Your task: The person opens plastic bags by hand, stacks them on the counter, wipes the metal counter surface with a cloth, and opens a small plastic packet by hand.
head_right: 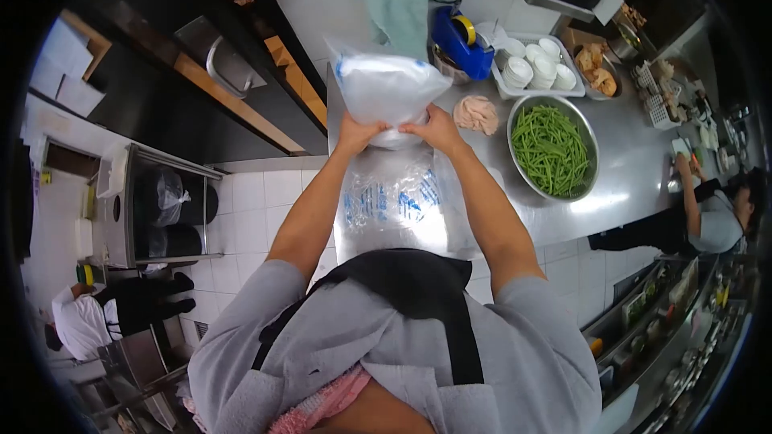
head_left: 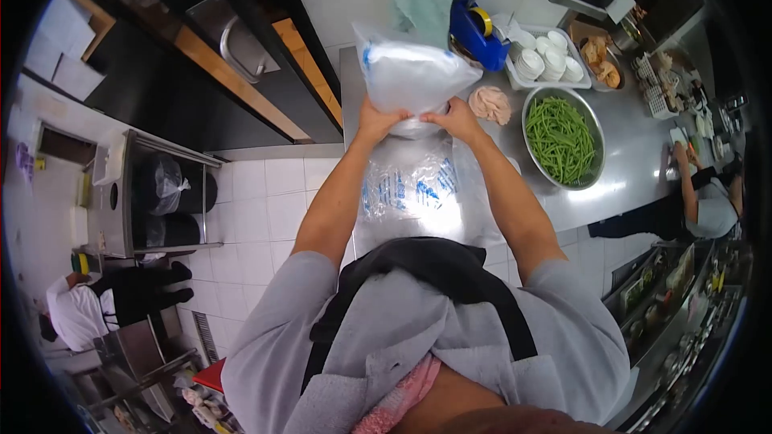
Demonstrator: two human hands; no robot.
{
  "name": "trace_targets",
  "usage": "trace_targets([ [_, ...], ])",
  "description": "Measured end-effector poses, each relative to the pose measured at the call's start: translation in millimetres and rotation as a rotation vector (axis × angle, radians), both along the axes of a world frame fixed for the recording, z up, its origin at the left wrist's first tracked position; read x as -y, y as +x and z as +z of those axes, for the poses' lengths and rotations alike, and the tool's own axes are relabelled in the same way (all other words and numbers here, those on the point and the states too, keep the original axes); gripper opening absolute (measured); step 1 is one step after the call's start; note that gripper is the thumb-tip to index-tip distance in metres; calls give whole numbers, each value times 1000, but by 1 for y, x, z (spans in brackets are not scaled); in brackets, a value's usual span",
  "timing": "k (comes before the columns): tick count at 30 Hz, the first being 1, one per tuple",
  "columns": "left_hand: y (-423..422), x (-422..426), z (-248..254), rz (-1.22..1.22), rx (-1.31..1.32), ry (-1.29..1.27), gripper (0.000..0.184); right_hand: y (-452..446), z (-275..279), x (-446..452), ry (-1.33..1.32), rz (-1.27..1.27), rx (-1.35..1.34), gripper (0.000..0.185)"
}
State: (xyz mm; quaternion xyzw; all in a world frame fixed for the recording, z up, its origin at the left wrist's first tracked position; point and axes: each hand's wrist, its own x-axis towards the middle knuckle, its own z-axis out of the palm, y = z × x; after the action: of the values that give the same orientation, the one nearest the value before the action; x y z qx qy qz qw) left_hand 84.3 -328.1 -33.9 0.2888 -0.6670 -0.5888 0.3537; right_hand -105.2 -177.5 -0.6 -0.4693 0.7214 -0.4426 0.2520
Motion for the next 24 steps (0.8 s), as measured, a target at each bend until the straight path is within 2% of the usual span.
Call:
trace_targets([
  [2, 6, 2, -12, -59, 31, 19, 95, -7, 6, -6, 94, 115, -27, 84],
  [5, 7, 6, 15, -165, 50, 52, 96, -15, -3, 0, 5, 144, -55, 90],
  [7, 8, 6, 13, -198, 37, 31, 99, 5, 6, -7, 71, -12, -57, 86],
  [8, 13, 7, 11, -93, 122, -114, 95, 21, 13, -16, 105, -93, -53, 84],
  [10, 23, 16, 12, 122, 278, -409, 87, 48, 40, -49, 288, -7, -66, 75],
  [11, 33, 24, 11, 70, 127, -205, 81, 54, 46, -57, 379, 41, -75, 71],
  [13, 54, 36, 6, -38, -169, 201, 72, 29, 20, -74, 248, 103, 49, 65],
  [14, 58, 30, 10, -84, -273, 266, 67, 21, 6, -86, 186, 129, 122, 62],
  [15, 61, 20, 24, -128, -378, 334, 62, 15, 4, -88, 145, 76, 44, 62],
  [16, 60, 11, 39, -173, -490, 394, 58, -1, 13, -77, 97, 24, -43, 62],
  [17, 55, 2, 47, -211, -550, 347, 71, -15, 25, -62, 43, -27, -136, 62],
  [19, 47, -12, 72, -216, -606, 276, 67, -28, 49, -36, -96, 8, -76, 73],
  [20, 43, -18, 81, -215, -633, 241, 66, -31, 62, -25, -156, 48, 111, 76],
  [22, 33, -30, 90, -163, -405, 158, 69, -32, 80, -3, -270, 137, 488, 83],
  [23, 28, -34, 91, -136, -288, 118, 72, -30, 73, 6, -168, 244, 505, 90],
  [24, 23, -37, 85, -108, -191, 63, 73, -26, 57, 12, -91, 242, 488, 90],
])
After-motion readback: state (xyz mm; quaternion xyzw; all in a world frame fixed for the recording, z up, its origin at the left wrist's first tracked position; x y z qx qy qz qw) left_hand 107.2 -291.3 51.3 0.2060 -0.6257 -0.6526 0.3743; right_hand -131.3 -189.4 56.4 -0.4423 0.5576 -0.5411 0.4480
